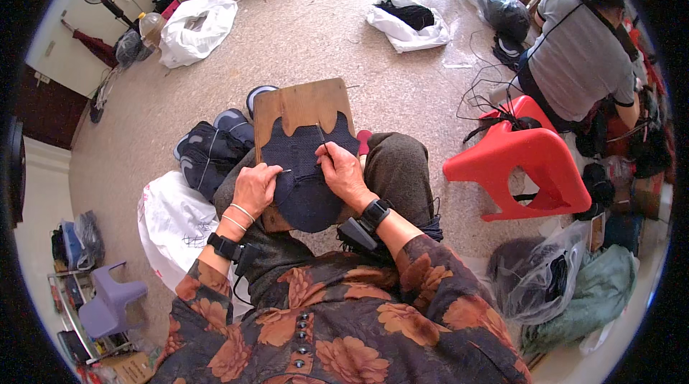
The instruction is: Hand-sewing a decorative or structural thread onto a shoe upper component.
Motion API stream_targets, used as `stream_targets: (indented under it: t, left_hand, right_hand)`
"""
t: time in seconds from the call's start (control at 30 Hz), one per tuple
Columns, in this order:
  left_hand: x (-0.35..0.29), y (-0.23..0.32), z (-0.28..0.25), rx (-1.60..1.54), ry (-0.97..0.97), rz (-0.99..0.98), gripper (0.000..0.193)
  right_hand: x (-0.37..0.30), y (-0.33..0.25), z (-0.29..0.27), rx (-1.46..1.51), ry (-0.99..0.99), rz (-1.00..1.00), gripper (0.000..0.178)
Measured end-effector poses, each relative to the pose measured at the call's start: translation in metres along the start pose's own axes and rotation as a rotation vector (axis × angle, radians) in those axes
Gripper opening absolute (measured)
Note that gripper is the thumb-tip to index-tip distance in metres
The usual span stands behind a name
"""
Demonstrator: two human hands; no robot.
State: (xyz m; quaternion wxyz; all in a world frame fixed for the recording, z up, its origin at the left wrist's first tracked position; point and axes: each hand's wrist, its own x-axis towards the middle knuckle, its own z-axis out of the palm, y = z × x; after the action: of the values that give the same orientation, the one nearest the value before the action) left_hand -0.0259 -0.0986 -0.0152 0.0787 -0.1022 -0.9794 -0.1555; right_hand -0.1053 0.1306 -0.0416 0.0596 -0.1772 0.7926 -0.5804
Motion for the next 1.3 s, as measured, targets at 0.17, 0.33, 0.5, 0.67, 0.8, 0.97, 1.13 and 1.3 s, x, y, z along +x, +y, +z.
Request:
stream_targets:
  t: [0.17,0.33,0.5,0.67,0.8,0.97,1.13,1.3]
  left_hand:
    - [0.002,0.002,0.005,0.053,0.072,0.054,0.007]
    - [0.009,-0.001,0.01,0.064,0.036,0.063,0.007]
    - [0.021,-0.006,0.017,0.09,-0.05,0.107,0.01]
    - [0.031,-0.002,0.009,0.089,-0.17,0.185,0.011]
    - [0.028,0.01,0.012,0.058,-0.134,0.131,0.008]
    - [0.018,0.001,0.007,-0.244,-0.051,-0.093,0.015]
    - [0.021,0.005,0.013,-0.069,0.005,-0.05,0.01]
    - [0.025,0.011,0.018,-0.148,0.045,-0.052,0.008]
  right_hand:
    - [0.0,-0.001,0.002,-0.026,0.0,-0.002,0.009]
    - [0.0,-0.005,0.001,-0.03,-0.006,-0.001,0.009]
    - [0.0,0.0,0.001,-0.078,-0.005,-0.07,0.009]
    - [-0.001,0.003,0.0,-0.08,-0.052,-0.142,0.008]
    - [0.0,0.003,-0.001,-0.088,-0.056,-0.167,0.009]
    - [0.001,0.002,-0.007,-0.11,-0.101,-0.171,0.011]
    - [0.0,-0.002,-0.005,-0.064,-0.101,-0.141,0.011]
    - [-0.001,0.0,-0.006,-0.09,-0.104,-0.155,0.015]
